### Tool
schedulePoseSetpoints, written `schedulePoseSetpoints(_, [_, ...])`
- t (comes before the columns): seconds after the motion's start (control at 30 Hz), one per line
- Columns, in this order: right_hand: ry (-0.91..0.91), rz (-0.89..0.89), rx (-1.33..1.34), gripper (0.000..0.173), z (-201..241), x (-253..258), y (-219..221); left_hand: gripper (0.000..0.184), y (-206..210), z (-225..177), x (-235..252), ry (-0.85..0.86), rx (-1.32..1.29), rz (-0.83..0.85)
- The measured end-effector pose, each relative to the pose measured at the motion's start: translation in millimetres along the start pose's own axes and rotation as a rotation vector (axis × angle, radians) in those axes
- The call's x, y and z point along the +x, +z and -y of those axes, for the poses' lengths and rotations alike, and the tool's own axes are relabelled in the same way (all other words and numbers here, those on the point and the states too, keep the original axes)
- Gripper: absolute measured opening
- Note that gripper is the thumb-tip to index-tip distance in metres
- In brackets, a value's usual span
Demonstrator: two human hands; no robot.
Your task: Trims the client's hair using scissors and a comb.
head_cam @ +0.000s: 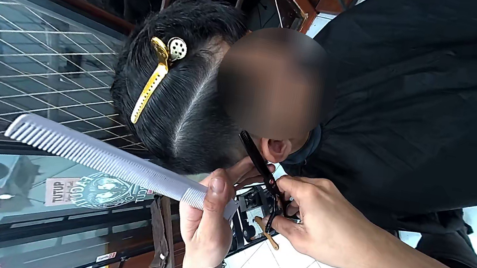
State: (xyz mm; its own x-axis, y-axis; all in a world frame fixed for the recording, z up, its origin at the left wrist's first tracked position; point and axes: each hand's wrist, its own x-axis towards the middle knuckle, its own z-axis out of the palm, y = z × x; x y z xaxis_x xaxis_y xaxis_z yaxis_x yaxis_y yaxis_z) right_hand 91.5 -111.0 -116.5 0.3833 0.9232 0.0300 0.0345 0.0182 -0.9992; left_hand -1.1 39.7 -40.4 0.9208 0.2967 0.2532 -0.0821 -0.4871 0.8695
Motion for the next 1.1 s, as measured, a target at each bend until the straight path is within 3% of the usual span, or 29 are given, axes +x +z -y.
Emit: schedulePoseSetpoints(1.1, [-0.027, 0.017, 0.143, 0.021, 5.5, -0.1, -12.7, 0.031, 4.4, -7.9, 9.5, 0.005, 0.029, 0.012])
